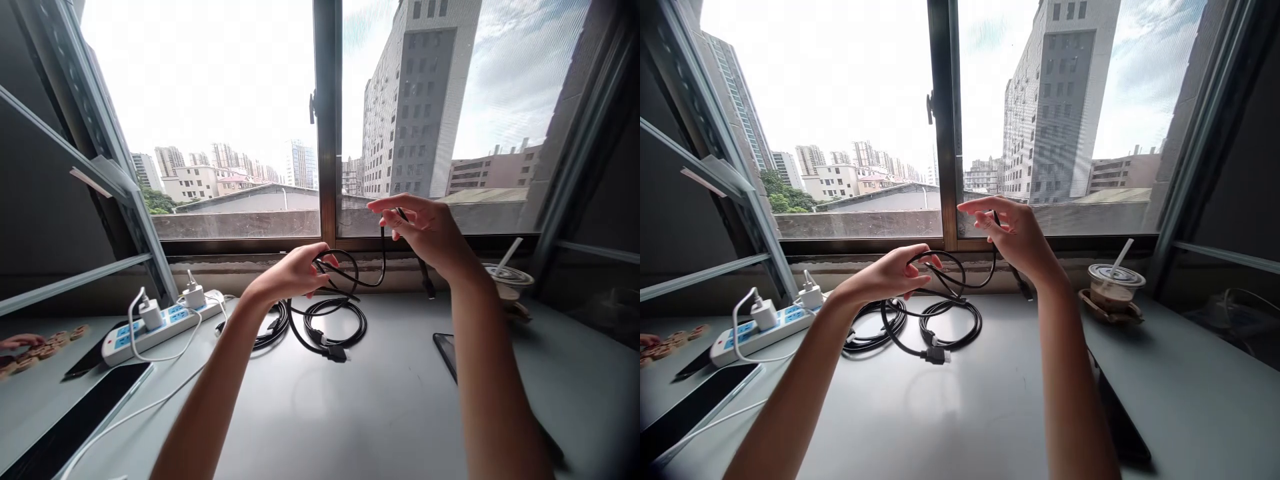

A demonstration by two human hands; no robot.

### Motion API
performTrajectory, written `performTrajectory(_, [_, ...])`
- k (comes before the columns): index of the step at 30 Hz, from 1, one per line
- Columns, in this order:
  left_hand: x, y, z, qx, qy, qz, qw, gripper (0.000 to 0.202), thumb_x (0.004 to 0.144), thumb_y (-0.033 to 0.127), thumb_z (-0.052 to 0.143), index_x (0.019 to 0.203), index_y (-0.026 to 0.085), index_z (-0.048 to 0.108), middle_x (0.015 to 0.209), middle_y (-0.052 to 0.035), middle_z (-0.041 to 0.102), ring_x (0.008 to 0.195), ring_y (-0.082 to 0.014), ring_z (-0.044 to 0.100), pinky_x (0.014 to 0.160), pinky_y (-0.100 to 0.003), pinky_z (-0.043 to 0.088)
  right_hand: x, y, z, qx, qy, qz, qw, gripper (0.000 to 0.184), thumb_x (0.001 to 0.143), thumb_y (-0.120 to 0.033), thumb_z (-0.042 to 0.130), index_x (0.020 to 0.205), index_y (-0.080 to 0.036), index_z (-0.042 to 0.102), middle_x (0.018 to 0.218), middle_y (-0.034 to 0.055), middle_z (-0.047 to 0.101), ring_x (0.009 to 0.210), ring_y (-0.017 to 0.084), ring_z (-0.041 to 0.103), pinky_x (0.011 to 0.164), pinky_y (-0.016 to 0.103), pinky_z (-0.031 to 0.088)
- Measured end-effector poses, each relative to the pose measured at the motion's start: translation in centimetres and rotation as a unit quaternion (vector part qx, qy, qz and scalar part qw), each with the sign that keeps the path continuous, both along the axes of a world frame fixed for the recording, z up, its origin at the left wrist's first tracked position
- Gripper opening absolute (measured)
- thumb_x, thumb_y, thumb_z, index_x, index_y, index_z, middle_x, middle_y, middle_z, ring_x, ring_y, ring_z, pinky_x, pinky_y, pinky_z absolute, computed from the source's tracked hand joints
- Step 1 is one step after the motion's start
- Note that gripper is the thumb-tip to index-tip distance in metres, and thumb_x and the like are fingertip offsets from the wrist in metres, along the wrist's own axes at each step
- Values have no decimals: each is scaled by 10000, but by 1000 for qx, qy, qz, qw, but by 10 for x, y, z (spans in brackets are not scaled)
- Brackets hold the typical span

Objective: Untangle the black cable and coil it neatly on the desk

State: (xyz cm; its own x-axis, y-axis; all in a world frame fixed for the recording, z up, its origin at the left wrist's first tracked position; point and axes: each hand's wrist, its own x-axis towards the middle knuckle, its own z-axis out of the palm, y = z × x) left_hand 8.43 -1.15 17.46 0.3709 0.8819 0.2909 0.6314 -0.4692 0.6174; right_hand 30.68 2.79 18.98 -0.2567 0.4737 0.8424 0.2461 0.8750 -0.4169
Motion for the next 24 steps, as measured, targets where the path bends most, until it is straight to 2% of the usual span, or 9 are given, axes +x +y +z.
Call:
performTrajectory(3, [-4,1,5,142,14,55,988,145,739,168,533,868,141,592,815,-31,586,572,-82,493,489,-197,367,17,0,-3,-64,-62,-27,996,247,806,-314,549,1005,-238,673,1050,46,656,774,157,625,586,268,498])
performTrajectory(7, [-12,6,14,335,-50,95,936,114,743,130,472,687,140,571,843,-51,567,738,-118,513,625,-236,401,42,11,-13,-177,-139,-99,969,280,762,-317,594,1027,-260,664,941,41,679,804,197,641,687,326,515])
performTrajectory(10, [-13,9,16,410,-117,87,900,104,735,135,498,645,153,545,813,-38,551,758,-122,517,645,-244,409,45,20,-20,-252,-209,-114,938,308,744,-343,615,1028,-233,663,947,63,680,875,228,637,779,359,506])
performTrajectory(12, [-9,11,14,428,-129,84,891,113,718,110,504,619,157,532,822,-30,549,744,-117,513,615,-240,401,36,23,-21,-273,-232,-109,927,347,737,-358,624,1048,-208,654,1005,84,669,949,242,621,830,363,495])
performTrajectory(14, [-5,13,10,433,-118,80,890,133,705,87,504,594,158,521,838,-26,550,728,-113,503,584,-237,384,21,23,-20,-247,-226,-69,940,394,728,-364,640,1089,-208,634,1109,79,639,1052,239,580,877,347,478])
performTrajectory(17, [1,16,5,434,-106,57,893,159,703,74,508,567,156,506,835,-25,539,707,-108,485,559,-234,367,-3,20,-17,-190,-203,82,957,409,758,-373,617,1132,-210,607,1191,47,607,1111,201,549,934,317,444])
performTrajectory(20, [4,18,4,437,-128,18,890,181,708,64,509,551,153,493,805,-23,519,678,-99,473,550,-230,364,-19,14,-15,-200,-228,195,933,407,804,-418,562,1135,-186,609,1149,52,632,1064,184,578,930,307,442])
performTrajectory(22, [6,17,4,446,-159,-2,881,205,690,30,491,523,148,476,787,-16,505,628,-79,460,526,-221,357,-25,12,-16,-227,-261,212,914,444,811,-471,543,1143,-183,604,1142,55,635,1054,184,582,914,296,449])
performTrajectory(24, [8,14,6,454,-179,-8,873,240,663,-17,446,485,142,472,784,-9,499,574,-56,448,493,-210,348,-28,10,-17,-250,-282,192,906,500,772,-515,580,1150,-187,592,1135,58,632,1044,191,582,897,288,456])
